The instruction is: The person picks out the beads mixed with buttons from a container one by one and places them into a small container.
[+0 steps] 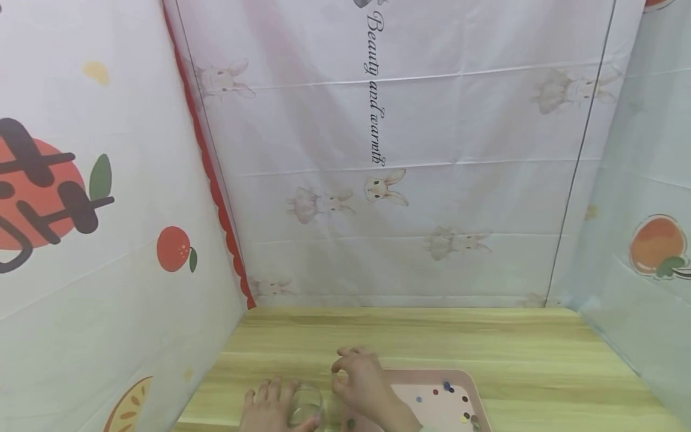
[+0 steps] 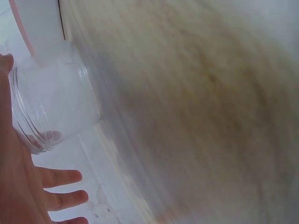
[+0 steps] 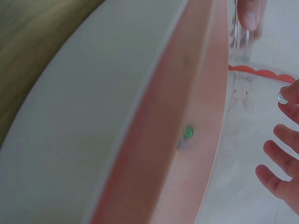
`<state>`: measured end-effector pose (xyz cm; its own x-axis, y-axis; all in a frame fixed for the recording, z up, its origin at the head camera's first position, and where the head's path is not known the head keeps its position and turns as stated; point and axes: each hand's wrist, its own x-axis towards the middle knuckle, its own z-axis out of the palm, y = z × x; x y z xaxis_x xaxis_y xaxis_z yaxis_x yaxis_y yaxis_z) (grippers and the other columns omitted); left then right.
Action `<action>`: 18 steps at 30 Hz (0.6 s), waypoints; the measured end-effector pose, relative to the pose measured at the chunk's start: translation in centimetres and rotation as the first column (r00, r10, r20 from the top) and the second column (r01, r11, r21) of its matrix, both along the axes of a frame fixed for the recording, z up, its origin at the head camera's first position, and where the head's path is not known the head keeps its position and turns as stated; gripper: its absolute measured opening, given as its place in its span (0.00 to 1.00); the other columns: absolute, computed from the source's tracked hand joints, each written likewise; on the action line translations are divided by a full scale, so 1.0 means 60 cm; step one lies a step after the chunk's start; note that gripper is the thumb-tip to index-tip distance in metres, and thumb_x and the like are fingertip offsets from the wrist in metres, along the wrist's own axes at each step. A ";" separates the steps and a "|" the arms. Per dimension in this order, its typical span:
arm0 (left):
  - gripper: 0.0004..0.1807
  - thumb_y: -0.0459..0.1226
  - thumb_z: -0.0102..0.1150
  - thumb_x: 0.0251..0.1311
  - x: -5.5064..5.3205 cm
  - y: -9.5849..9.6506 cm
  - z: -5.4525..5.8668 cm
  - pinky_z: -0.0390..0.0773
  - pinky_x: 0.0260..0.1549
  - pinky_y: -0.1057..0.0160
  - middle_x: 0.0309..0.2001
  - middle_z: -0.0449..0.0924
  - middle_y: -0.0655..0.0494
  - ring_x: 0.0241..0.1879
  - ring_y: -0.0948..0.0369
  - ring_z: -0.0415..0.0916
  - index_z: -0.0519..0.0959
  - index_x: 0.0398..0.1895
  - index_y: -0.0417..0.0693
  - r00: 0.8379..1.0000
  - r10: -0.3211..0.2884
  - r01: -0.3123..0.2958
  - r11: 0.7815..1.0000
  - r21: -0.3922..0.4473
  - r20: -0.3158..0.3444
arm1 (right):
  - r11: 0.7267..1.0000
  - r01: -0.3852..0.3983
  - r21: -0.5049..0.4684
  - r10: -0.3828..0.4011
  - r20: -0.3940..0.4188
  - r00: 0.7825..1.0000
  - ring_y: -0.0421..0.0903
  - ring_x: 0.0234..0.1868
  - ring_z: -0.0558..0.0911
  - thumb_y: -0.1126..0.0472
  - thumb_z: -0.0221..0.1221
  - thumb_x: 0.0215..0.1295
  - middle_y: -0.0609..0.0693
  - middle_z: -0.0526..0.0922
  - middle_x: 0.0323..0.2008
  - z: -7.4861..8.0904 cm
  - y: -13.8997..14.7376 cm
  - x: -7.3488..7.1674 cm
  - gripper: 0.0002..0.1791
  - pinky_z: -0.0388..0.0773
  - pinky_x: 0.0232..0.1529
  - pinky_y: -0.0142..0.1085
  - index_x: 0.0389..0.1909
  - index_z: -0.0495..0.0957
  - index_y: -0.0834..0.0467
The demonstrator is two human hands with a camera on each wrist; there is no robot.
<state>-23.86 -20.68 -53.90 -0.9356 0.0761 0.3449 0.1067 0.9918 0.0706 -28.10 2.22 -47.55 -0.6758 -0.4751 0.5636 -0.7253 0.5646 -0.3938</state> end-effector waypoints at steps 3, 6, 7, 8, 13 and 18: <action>0.52 0.83 0.42 0.44 -0.001 0.000 -0.002 0.66 0.54 0.30 0.58 0.77 0.41 0.59 0.37 0.72 0.78 0.59 0.58 1.000 -0.005 0.005 1.000 -0.022 -0.031 | 1.000 -0.018 0.006 0.017 0.026 0.999 0.60 0.58 0.79 0.63 0.66 0.56 0.56 0.85 0.52 -0.001 -0.011 0.004 0.06 0.74 0.56 0.64 0.35 0.86 0.52; 0.52 0.83 0.41 0.44 0.000 0.000 -0.006 0.66 0.54 0.29 0.59 0.77 0.41 0.60 0.38 0.71 0.77 0.60 0.58 0.999 -0.006 0.005 1.000 -0.028 -0.036 | 0.999 -0.024 0.038 0.023 0.018 1.000 0.60 0.59 0.79 0.61 0.66 0.56 0.54 0.85 0.52 0.000 -0.019 0.007 0.06 0.74 0.56 0.63 0.36 0.86 0.52; 0.52 0.83 0.41 0.43 0.001 0.000 -0.007 0.65 0.55 0.29 0.59 0.77 0.41 0.60 0.38 0.71 0.77 0.60 0.59 0.999 -0.002 0.001 1.000 -0.024 -0.034 | 0.998 -0.024 0.049 0.024 0.014 1.000 0.59 0.59 0.79 0.61 0.67 0.57 0.53 0.85 0.52 0.000 -0.021 0.008 0.06 0.74 0.56 0.63 0.36 0.86 0.51; 0.53 0.84 0.40 0.42 0.002 0.000 -0.008 0.65 0.55 0.29 0.60 0.76 0.41 0.60 0.38 0.71 0.77 0.60 0.59 1.000 0.003 -0.003 1.000 -0.023 -0.026 | 0.998 -0.021 0.064 0.021 0.006 1.000 0.58 0.59 0.79 0.60 0.67 0.57 0.52 0.86 0.52 0.000 -0.024 0.009 0.06 0.74 0.56 0.63 0.36 0.85 0.51; 0.53 0.85 0.38 0.42 -0.001 -0.002 -0.009 0.64 0.56 0.28 0.62 0.75 0.41 0.61 0.38 0.70 0.77 0.60 0.60 0.999 -0.001 0.000 0.999 -0.043 -0.033 | 0.995 -0.018 0.103 0.021 -0.024 0.999 0.56 0.58 0.80 0.59 0.67 0.57 0.51 0.85 0.53 0.002 -0.037 0.010 0.06 0.75 0.56 0.59 0.36 0.86 0.49; 0.55 0.85 0.32 0.44 -0.004 -0.005 -0.010 0.64 0.56 0.27 0.64 0.74 0.41 0.62 0.37 0.69 0.76 0.61 0.59 0.999 -0.017 0.015 0.997 -0.081 -0.030 | 0.992 -0.026 0.120 0.027 -0.005 1.000 0.56 0.58 0.79 0.58 0.68 0.57 0.52 0.84 0.54 0.001 -0.053 0.011 0.06 0.75 0.55 0.61 0.36 0.86 0.49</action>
